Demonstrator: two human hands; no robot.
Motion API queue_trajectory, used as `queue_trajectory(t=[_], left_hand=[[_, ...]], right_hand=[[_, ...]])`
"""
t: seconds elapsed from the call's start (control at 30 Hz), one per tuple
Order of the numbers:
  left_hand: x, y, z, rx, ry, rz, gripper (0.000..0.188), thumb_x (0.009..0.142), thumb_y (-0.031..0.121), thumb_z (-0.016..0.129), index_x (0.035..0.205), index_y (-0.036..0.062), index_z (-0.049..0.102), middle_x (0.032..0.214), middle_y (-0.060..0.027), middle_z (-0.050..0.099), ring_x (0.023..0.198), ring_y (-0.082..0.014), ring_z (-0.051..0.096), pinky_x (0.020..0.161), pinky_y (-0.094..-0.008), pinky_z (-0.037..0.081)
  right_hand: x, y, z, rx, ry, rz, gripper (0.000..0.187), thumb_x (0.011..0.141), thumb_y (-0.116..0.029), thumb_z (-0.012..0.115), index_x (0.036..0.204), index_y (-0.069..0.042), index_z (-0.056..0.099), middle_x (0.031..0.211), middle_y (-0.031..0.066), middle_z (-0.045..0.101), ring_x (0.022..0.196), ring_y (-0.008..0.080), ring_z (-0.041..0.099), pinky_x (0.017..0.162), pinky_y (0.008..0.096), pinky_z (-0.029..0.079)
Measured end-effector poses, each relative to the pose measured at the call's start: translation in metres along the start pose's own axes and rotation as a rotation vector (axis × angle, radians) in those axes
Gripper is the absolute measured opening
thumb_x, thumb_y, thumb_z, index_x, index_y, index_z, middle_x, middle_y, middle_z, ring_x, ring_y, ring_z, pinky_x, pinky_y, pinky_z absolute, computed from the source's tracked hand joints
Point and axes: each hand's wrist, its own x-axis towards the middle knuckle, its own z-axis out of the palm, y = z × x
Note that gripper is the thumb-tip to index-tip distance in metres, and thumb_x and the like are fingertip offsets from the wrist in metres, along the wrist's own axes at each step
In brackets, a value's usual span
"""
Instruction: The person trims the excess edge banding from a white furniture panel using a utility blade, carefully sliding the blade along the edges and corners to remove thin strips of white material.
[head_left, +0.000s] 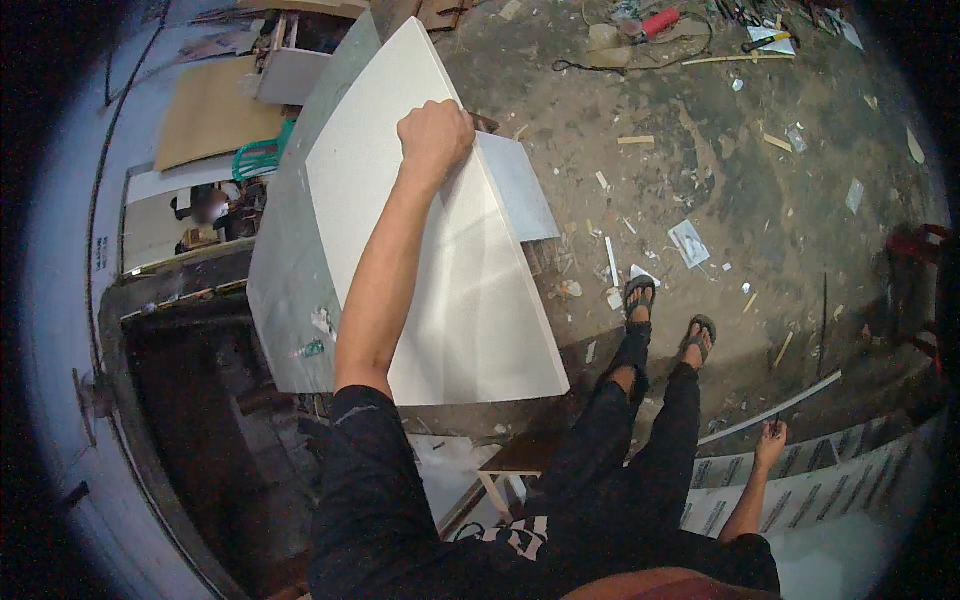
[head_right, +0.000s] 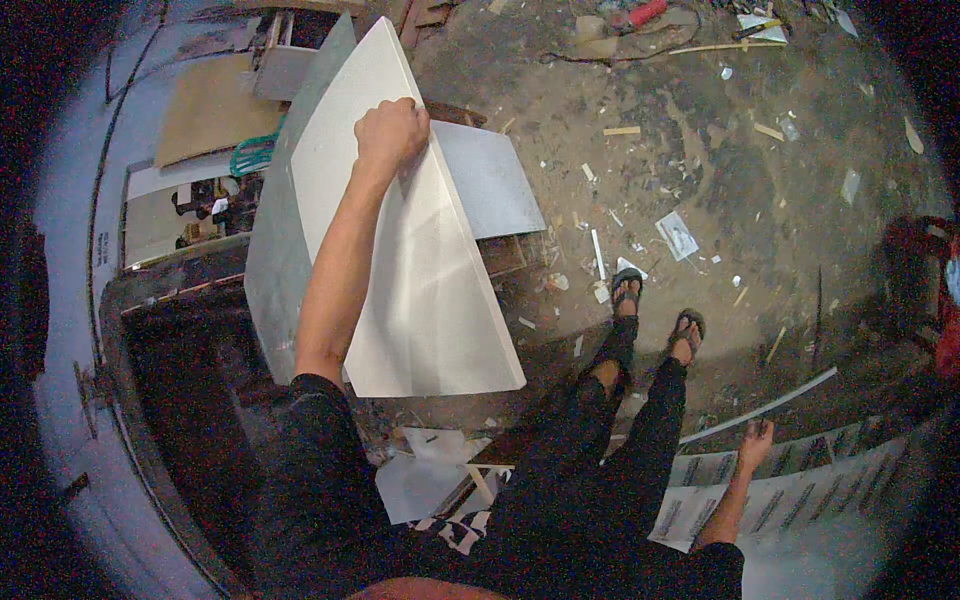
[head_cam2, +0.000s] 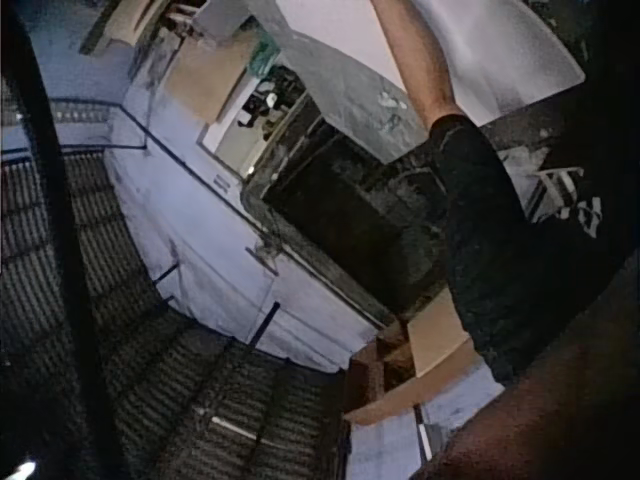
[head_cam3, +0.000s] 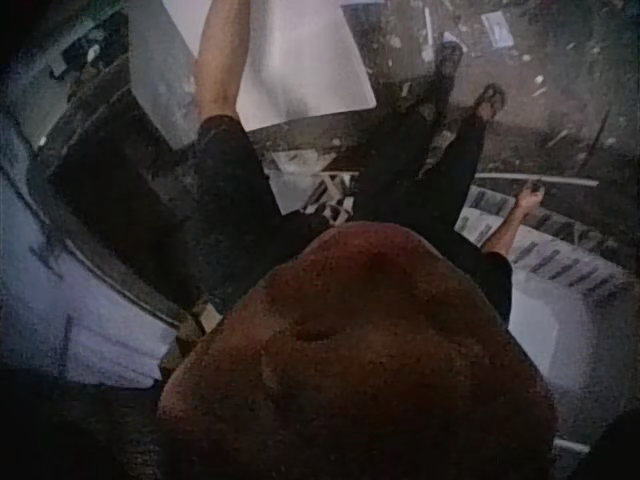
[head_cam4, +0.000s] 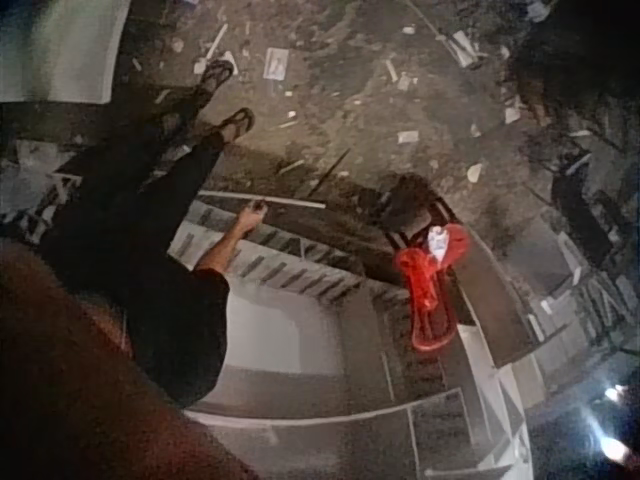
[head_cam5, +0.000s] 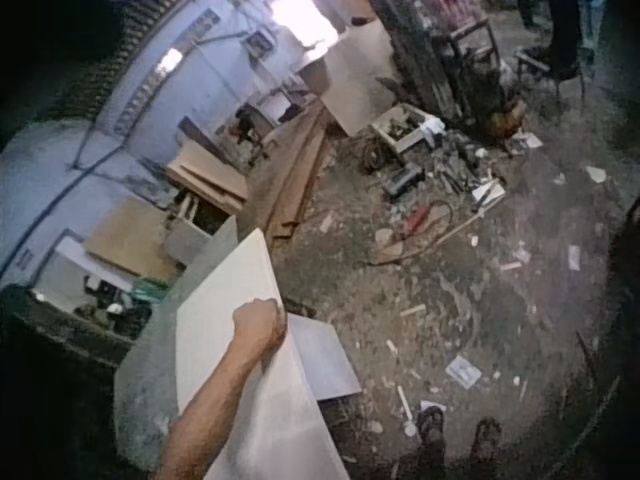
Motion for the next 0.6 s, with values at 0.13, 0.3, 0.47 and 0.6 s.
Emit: queue_trajectory(t=[0.13, 0.3, 0.47, 0.6], left_hand=[[0.001, -0.001, 0.001, 0.060, -0.092, 0.070, 0.037, 0.094, 0.032, 0.045, 0.092, 0.0040, 0.070, 0.092, -0.0220, 0.070, 0.087, -0.0391, 0.069, 0.078, -0.0496, 0.054], [0.008, -0.030, 0.020, -0.295, 0.039, 0.093, 0.037, 0.094, 0.035, 0.051, 0.087, 0.0035, 0.069, 0.083, -0.0181, 0.069, 0.080, -0.0310, 0.070, 0.070, -0.0439, 0.053], [0.008, -0.059, 0.036, -0.978, -0.093, 0.013, 0.031, 0.095, 0.029, 0.057, 0.089, 0.0004, 0.067, 0.076, -0.0119, 0.067, 0.071, -0.0179, 0.065, 0.069, -0.0320, 0.053], [0.002, -0.048, 0.034, -1.238, 0.160, 0.140, 0.028, 0.092, 0.027, 0.065, 0.109, 0.0048, 0.063, 0.086, -0.0073, 0.065, 0.079, -0.0110, 0.061, 0.069, -0.0254, 0.049]], right_hand=[[-0.023, -0.030, 0.030, -0.029, 0.024, -0.002, 0.014, 0.091, -0.008, 0.060, 0.096, 0.001, 0.051, 0.090, 0.0063, 0.057, 0.079, 0.0159, 0.051, 0.073, 0.0307, 0.044], [-0.039, -0.101, 0.076, -0.471, -0.003, -0.089, 0.027, 0.090, -0.020, 0.066, 0.108, -0.001, 0.059, 0.100, 0.0140, 0.063, 0.086, 0.0226, 0.060, 0.081, 0.0353, 0.047], [-0.057, -0.146, 0.106, -0.408, 0.047, 0.008, 0.031, 0.089, -0.023, 0.068, 0.107, 0.000, 0.058, 0.098, 0.0128, 0.065, 0.088, 0.0219, 0.060, 0.081, 0.0343, 0.048], [-0.061, -0.138, 0.113, -0.330, 0.175, -0.150, 0.026, 0.087, -0.022, 0.070, 0.100, -0.002, 0.059, 0.087, 0.0098, 0.064, 0.079, 0.0206, 0.059, 0.076, 0.0329, 0.047]])
